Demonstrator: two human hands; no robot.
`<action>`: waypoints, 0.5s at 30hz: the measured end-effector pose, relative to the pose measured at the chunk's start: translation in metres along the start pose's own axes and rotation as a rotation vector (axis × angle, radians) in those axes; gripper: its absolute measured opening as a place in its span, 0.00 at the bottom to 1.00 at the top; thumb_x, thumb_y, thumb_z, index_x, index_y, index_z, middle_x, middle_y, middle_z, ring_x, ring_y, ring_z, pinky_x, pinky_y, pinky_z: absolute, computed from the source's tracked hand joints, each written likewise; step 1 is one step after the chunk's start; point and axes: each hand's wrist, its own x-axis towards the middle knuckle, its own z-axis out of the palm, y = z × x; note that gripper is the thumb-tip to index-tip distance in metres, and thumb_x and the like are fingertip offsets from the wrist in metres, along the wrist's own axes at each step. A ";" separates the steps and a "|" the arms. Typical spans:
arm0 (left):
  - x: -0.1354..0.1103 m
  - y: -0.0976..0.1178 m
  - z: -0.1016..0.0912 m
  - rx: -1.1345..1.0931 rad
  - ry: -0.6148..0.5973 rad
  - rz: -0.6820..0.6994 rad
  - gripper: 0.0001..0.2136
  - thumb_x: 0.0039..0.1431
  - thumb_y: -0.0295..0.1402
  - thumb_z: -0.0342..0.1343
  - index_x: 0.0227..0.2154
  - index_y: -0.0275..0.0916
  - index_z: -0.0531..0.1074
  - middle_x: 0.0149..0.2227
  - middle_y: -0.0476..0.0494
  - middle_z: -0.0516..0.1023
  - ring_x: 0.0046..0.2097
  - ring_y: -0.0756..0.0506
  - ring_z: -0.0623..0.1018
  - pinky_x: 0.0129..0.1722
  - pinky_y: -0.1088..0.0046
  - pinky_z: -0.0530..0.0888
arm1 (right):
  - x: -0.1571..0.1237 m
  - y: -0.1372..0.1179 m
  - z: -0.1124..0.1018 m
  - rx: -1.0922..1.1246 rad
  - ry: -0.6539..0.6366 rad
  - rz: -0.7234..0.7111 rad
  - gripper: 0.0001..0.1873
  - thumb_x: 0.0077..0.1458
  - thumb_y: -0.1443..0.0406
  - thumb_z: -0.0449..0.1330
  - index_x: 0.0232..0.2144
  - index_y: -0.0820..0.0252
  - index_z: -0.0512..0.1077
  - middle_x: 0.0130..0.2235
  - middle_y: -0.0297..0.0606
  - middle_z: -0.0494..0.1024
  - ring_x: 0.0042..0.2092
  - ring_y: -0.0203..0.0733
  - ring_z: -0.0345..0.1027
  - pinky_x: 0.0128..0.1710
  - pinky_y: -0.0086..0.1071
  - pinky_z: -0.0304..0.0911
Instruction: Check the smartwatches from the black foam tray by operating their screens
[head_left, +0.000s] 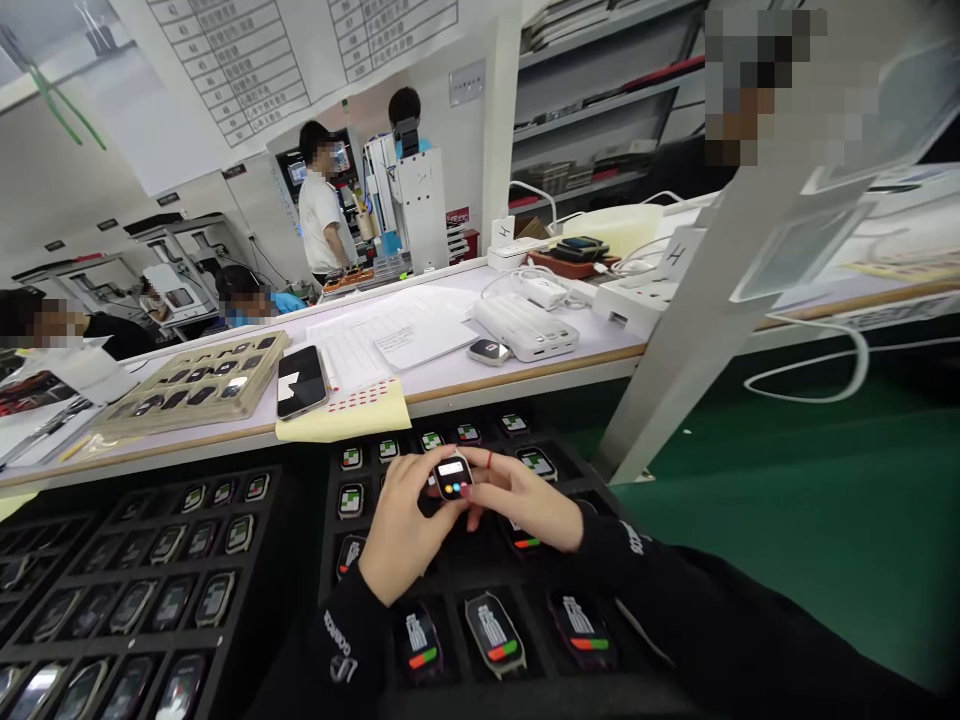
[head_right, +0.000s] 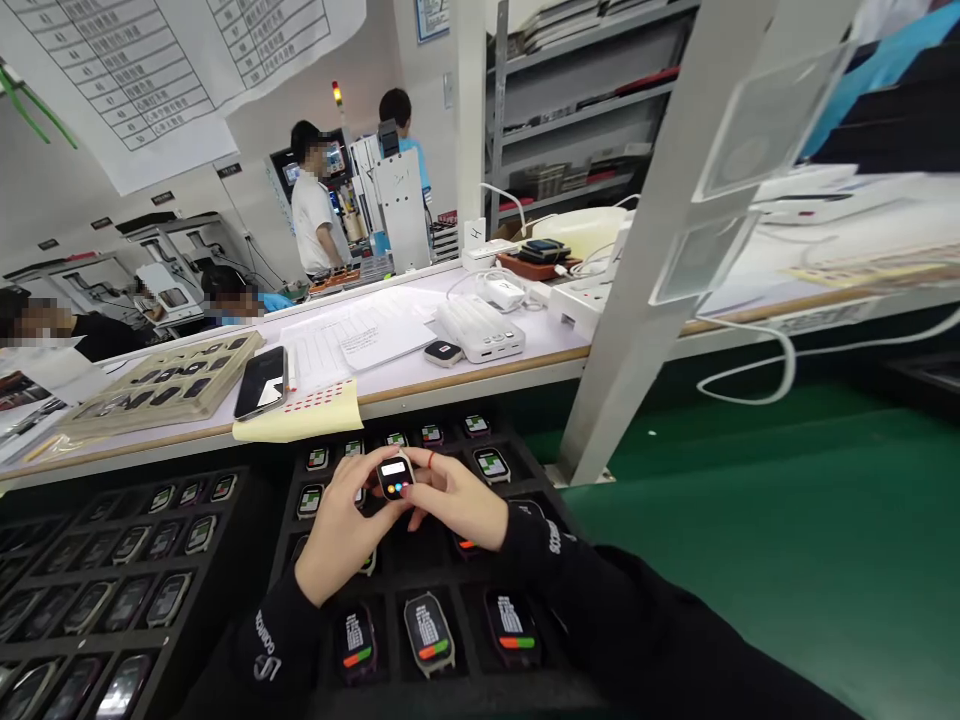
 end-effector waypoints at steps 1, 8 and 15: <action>0.000 0.001 0.000 0.003 -0.003 0.001 0.25 0.52 0.22 0.61 0.52 0.49 0.67 0.48 0.50 0.73 0.49 0.46 0.70 0.50 0.67 0.69 | -0.001 0.000 0.000 -0.009 -0.001 0.000 0.31 0.53 0.56 0.66 0.55 0.64 0.66 0.37 0.44 0.78 0.30 0.39 0.69 0.26 0.29 0.70; -0.005 0.004 0.000 -0.005 -0.020 0.004 0.23 0.56 0.25 0.59 0.54 0.50 0.66 0.46 0.49 0.72 0.47 0.46 0.70 0.50 0.67 0.69 | -0.006 0.000 0.004 -0.089 0.043 -0.017 0.32 0.53 0.54 0.66 0.55 0.64 0.65 0.36 0.43 0.78 0.27 0.36 0.67 0.23 0.26 0.68; -0.005 0.003 0.001 -0.042 -0.023 -0.018 0.24 0.55 0.23 0.58 0.53 0.50 0.66 0.47 0.49 0.72 0.44 0.47 0.71 0.48 0.68 0.70 | -0.009 -0.003 0.005 -0.111 0.010 -0.029 0.32 0.52 0.57 0.67 0.55 0.63 0.64 0.37 0.44 0.77 0.27 0.36 0.67 0.24 0.27 0.69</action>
